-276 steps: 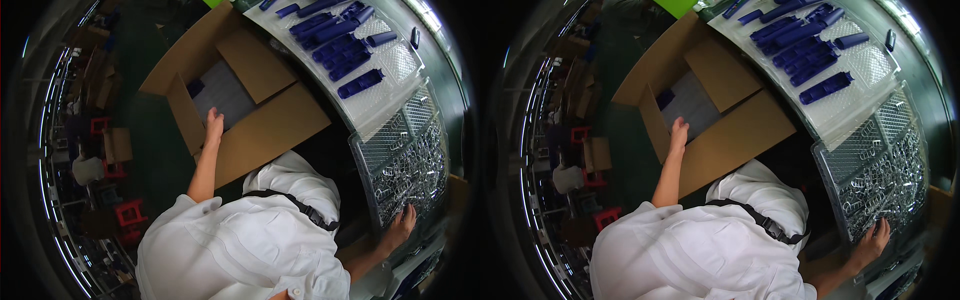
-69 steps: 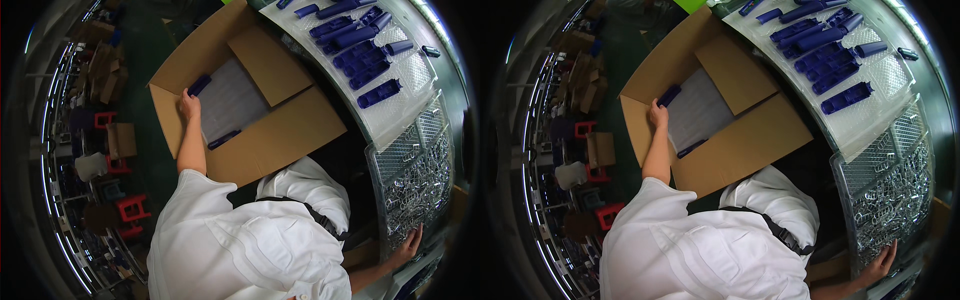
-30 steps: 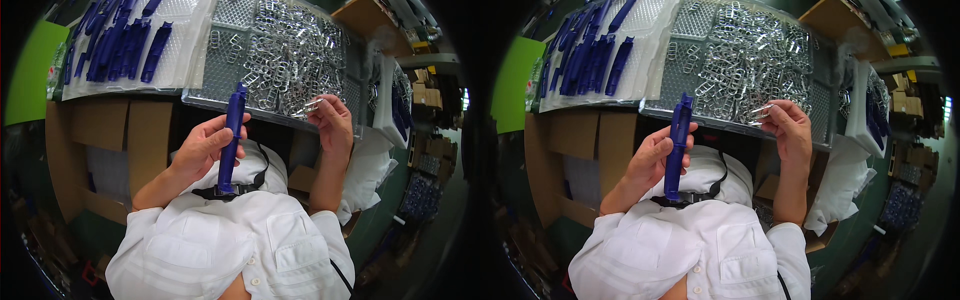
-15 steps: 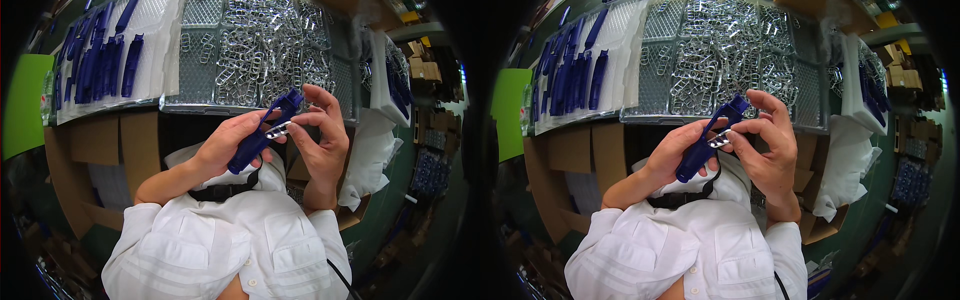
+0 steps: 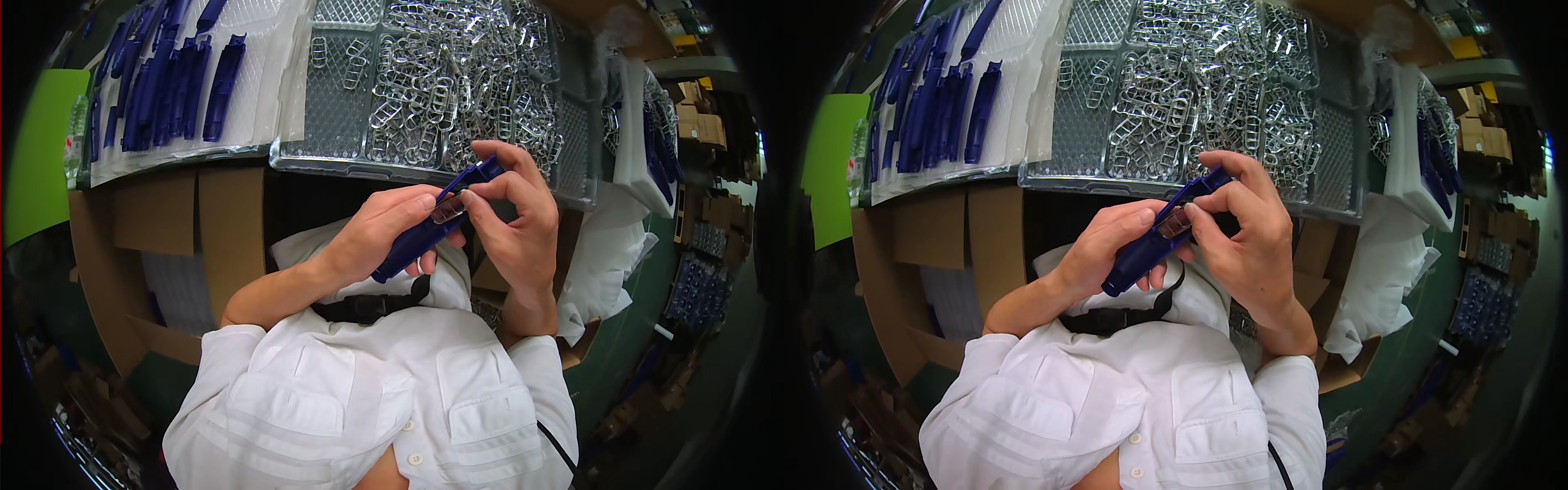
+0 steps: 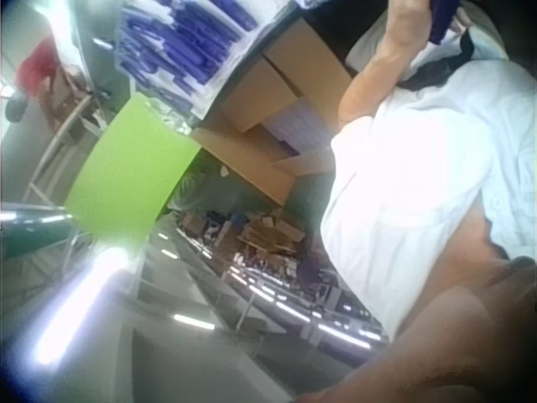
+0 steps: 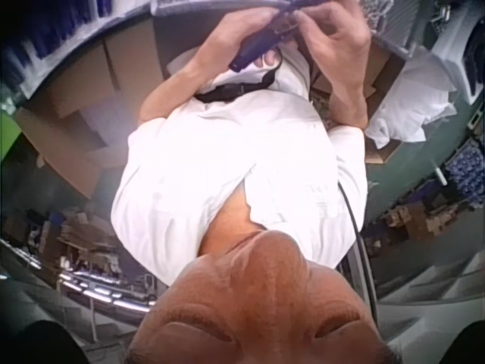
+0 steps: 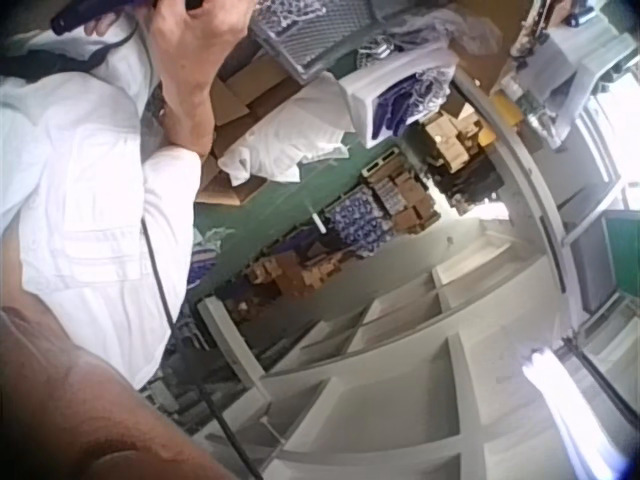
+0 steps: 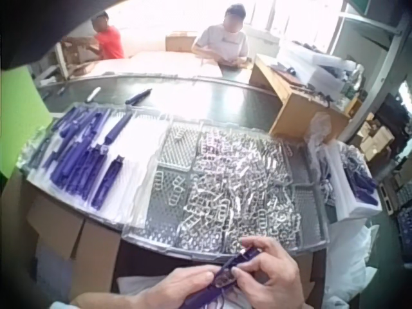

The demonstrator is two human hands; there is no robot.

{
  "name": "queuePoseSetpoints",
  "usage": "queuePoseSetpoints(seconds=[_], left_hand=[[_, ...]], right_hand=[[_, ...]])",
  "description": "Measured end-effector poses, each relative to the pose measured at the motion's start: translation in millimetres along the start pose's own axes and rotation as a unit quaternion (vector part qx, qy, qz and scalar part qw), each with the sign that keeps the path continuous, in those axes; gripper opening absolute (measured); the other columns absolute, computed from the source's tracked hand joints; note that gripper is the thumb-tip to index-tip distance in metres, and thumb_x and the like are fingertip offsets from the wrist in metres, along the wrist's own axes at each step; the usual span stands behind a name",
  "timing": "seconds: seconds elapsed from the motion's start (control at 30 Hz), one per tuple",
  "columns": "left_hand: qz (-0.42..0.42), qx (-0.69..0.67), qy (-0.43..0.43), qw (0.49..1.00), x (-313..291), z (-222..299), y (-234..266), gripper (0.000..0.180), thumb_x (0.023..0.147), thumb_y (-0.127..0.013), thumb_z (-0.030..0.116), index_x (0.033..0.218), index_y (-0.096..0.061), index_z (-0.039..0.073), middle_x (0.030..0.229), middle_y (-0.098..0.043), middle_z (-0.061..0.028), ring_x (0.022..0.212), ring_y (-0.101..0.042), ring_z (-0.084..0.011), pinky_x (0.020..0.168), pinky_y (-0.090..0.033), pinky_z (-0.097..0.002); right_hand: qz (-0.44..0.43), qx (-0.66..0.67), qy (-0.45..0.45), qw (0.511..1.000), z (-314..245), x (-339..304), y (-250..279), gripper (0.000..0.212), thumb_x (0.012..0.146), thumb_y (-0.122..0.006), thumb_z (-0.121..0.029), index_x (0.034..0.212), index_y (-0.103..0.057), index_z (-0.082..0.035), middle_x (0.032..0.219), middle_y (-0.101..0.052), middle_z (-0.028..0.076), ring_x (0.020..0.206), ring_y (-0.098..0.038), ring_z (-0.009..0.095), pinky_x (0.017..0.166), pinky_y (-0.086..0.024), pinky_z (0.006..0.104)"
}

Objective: Assembling small electronic components into a blue plastic housing at a factory workbench.

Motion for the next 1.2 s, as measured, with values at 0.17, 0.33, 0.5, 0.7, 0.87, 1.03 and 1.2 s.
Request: queuePoseSetpoints(seconds=[0.17,0.33,0.5,0.7,0.87,1.03,1.2], left_hand=[[0.006,0.06,-0.012,0.998,4.6,-8.8,-0.5,0.037,0.106,-0.057,0.024,0.132,-0.058,-0.002,0.099,-0.074,-0.0122,0.066,-0.068,-0.0104,0.057,-0.055,-0.023],[0.052,0.209,-0.128,0.968,6.8,-12.0,-5.4,0.025,0.101,-0.063,0.011,0.122,-0.063,-0.003,0.08,-0.07,-0.0031,0.06,-0.064,-0.0075,0.055,-0.052,-0.0234],[0.046,0.283,-0.181,0.941,6.0,-8.5,-7.3,0.019,0.099,-0.061,0.009,0.113,-0.063,-0.004,0.074,-0.069,-0.0054,0.059,-0.066,-0.0093,0.055,-0.052,-0.0258],[0.104,0.273,-0.116,0.949,15.8,-14.0,-7.4,0.014,0.097,-0.056,0.006,0.098,-0.065,-0.004,0.068,-0.068,-0.007,0.057,-0.066,-0.0108,0.054,-0.053,-0.0273],[0.119,0.289,-0.131,0.941,22.1,-15.7,-4.5,0.015,0.095,-0.055,0.004,0.1,-0.067,-0.003,0.067,-0.067,-0.0076,0.055,-0.065,-0.0108,0.052,-0.052,-0.0281],[0.098,0.398,-0.146,0.901,15.2,8.1,-4.5,0.022,0.097,-0.069,0.014,0.114,-0.068,0.0,0.077,-0.069,-0.0077,0.061,-0.06,-0.0124,0.059,-0.049,-0.0284],[0.001,0.422,-0.138,0.896,-15.0,26.4,6.7,0.045,0.098,-0.068,0.012,0.14,-0.06,0.0,0.103,-0.07,-0.0107,0.085,-0.066,-0.0153,0.08,-0.053,-0.0283]], right_hand=[[-0.006,-0.055,0.026,0.998,9.0,-4.8,-4.3,0.016,0.08,-0.076,0.007,0.088,-0.064,0.002,0.13,-0.064,0.02,0.118,-0.065,0.031,0.095,-0.053,0.0385],[0.133,-0.073,0.047,0.987,-1.6,-10.9,-15.2,0.039,0.081,-0.077,0.007,0.115,-0.058,-0.001,0.153,-0.045,0.021,0.127,-0.062,0.032,0.097,-0.055,0.0396],[0.039,0.017,-0.07,0.997,8.4,-13.0,-12.1,0.036,0.083,-0.074,0.008,0.116,-0.061,0.0,0.143,-0.057,0.015,0.122,-0.064,0.022,0.097,-0.057,0.0331],[0.006,0.056,-0.062,0.997,30.0,-13.0,-20.2,0.029,0.085,-0.071,0.008,0.111,-0.059,0.001,0.121,-0.065,0.009,0.1,-0.066,0.014,0.088,-0.056,0.0276],[0.015,0.071,-0.078,0.994,31.7,-9.0,-25.3,0.027,0.085,-0.072,0.004,0.107,-0.058,0.0,0.109,-0.067,0.01,0.088,-0.068,0.017,0.078,-0.055,0.0283],[0.023,0.219,-0.065,0.973,46.8,-1.8,-24.5,0.028,0.088,-0.071,0.008,0.111,-0.059,-0.003,0.105,-0.067,0.007,0.091,-0.067,0.014,0.08,-0.055,0.029],[0.075,0.437,0.059,0.895,64.5,-14.3,-5.3,0.032,0.085,-0.077,0.006,0.111,-0.06,-0.001,0.115,-0.065,0.017,0.105,-0.063,0.022,0.093,-0.053,0.0364]])
Point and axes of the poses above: each hand's wrist, its own x-axis towards the middle knuckle, its own y-axis out of the back of the hand, z = x × y, the point moved 1 cm from there along x, towards the middle knuckle
